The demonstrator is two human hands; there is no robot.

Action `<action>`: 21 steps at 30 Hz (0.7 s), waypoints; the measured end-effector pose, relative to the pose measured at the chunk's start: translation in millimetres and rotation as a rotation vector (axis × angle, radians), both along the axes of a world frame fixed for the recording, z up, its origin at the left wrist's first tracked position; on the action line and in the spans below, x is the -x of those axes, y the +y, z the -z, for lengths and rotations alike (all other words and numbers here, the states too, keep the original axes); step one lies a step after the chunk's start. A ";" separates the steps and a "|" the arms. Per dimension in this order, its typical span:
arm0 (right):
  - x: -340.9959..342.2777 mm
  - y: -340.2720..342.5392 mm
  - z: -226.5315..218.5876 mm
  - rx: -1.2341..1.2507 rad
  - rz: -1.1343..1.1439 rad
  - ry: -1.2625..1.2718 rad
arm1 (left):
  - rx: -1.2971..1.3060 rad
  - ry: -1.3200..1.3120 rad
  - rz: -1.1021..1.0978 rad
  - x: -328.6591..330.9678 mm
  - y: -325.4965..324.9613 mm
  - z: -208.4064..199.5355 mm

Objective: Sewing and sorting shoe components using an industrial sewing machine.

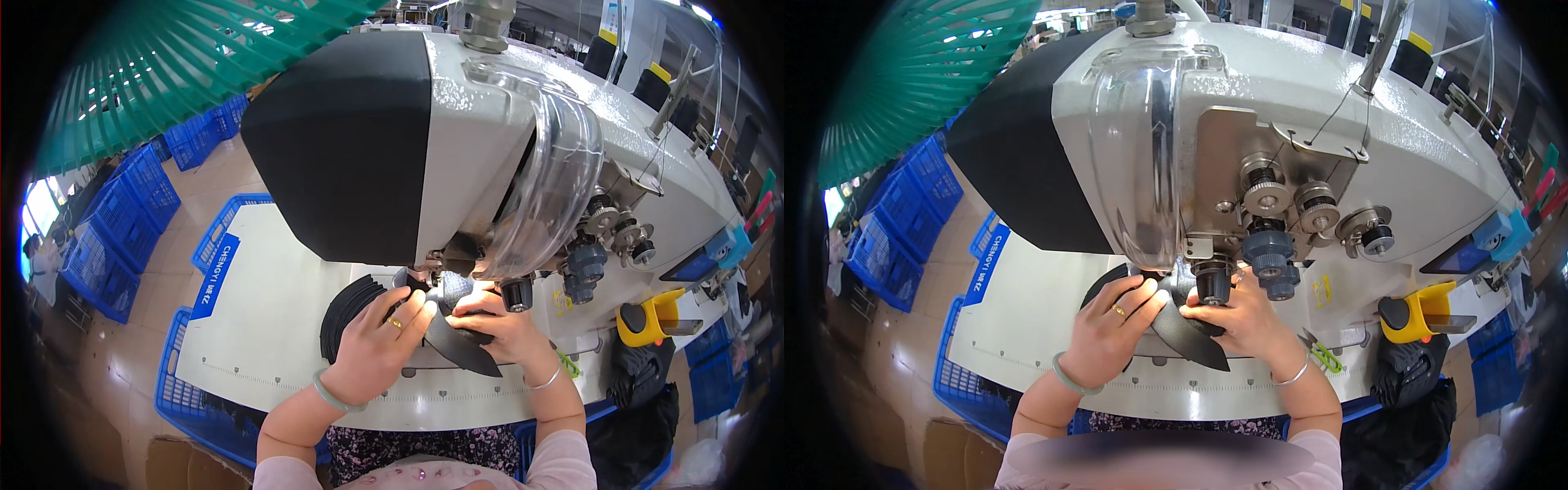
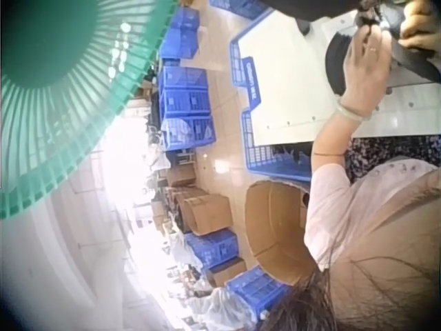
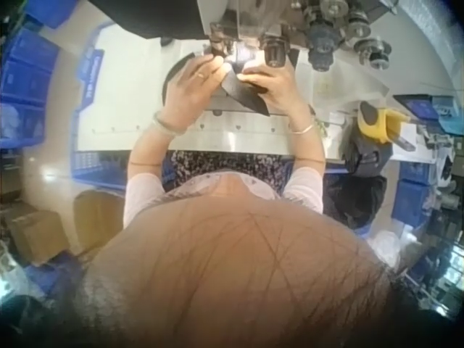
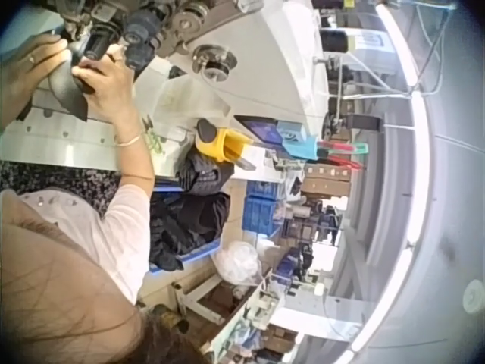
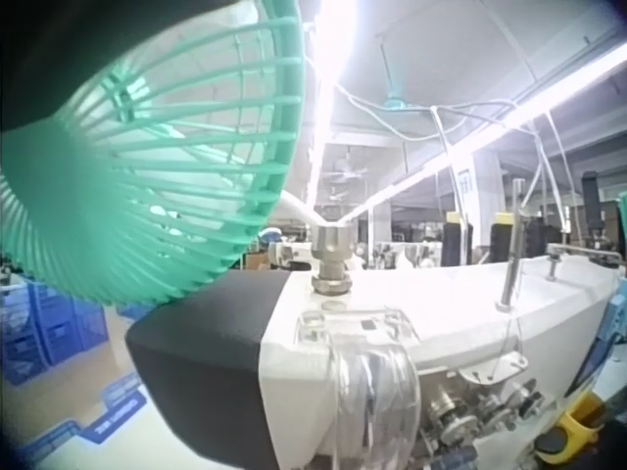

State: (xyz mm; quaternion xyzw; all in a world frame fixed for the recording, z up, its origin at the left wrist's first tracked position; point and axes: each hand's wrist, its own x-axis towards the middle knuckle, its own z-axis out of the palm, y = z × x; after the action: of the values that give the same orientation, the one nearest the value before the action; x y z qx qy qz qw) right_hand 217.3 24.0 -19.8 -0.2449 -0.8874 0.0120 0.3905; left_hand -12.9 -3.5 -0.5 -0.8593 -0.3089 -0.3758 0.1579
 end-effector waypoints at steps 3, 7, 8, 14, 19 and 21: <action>2.9 2.1 -1.2 -0.030 -0.020 0.037 | 0.004 0.014 0.007 1.6 0.9 -1.0; 2.4 5.9 -1.0 -0.070 -0.028 0.064 | 0.034 -0.011 0.011 -1.5 2.0 -6.2; 2.3 7.4 0.1 -0.071 -0.027 0.065 | 0.048 -0.032 -0.001 -2.7 2.1 -7.2; 0.0 13.7 9.2 -0.027 -0.035 0.108 | 0.096 -0.030 -0.011 -4.5 8.1 -8.1; 4.5 11.3 3.6 -0.063 0.037 0.078 | 0.031 -0.012 -0.012 -2.2 10.1 -9.6; 4.7 10.4 0.2 -0.112 0.076 0.023 | -0.012 -0.023 0.003 -0.6 11.9 -8.2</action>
State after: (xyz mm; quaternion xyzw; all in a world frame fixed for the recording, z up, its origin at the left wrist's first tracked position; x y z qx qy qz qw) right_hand 212.6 34.4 -20.0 -0.2559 -0.8723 -0.0497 0.4137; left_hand -12.3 8.4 7.8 -0.8545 -0.3069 -0.3878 0.1590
